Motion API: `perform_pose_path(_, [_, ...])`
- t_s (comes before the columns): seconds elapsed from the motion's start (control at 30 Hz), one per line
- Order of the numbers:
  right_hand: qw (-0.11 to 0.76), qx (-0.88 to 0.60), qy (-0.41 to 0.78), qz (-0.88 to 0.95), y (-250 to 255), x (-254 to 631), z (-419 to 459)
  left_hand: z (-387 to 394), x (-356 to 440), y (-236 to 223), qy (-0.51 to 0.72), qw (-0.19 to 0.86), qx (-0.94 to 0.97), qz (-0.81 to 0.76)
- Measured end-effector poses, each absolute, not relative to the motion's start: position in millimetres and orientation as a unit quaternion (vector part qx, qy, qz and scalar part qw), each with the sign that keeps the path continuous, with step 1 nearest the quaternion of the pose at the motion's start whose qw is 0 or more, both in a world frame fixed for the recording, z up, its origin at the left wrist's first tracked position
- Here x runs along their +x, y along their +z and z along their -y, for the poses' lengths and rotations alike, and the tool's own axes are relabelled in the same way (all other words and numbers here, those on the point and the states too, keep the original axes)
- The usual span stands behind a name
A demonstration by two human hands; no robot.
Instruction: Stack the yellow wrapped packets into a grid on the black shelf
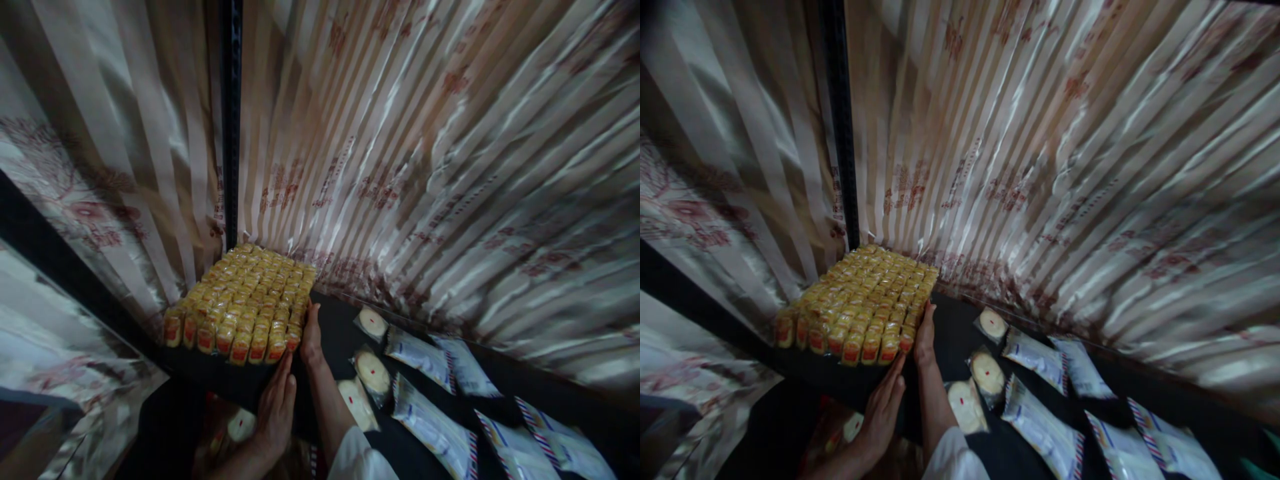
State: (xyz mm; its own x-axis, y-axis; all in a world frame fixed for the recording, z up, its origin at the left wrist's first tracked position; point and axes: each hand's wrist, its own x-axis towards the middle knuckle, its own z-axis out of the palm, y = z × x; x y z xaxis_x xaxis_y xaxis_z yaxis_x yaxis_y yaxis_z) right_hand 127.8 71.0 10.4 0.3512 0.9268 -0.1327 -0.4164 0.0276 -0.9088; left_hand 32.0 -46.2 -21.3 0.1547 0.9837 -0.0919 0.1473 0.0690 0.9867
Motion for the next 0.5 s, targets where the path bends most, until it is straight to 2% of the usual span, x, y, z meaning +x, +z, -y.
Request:
perform_pose_path(0.23, [0.69,-0.5,0.483,0.198,-1,147,-87,46,28,-17,0.385,0.519,0.578,-0.498])
perform_pose_path(0.5, [0.663,-0.466,0.507,0.295,13,144,-98,47,31,-22,0.403,0.531,0.561,-0.49])
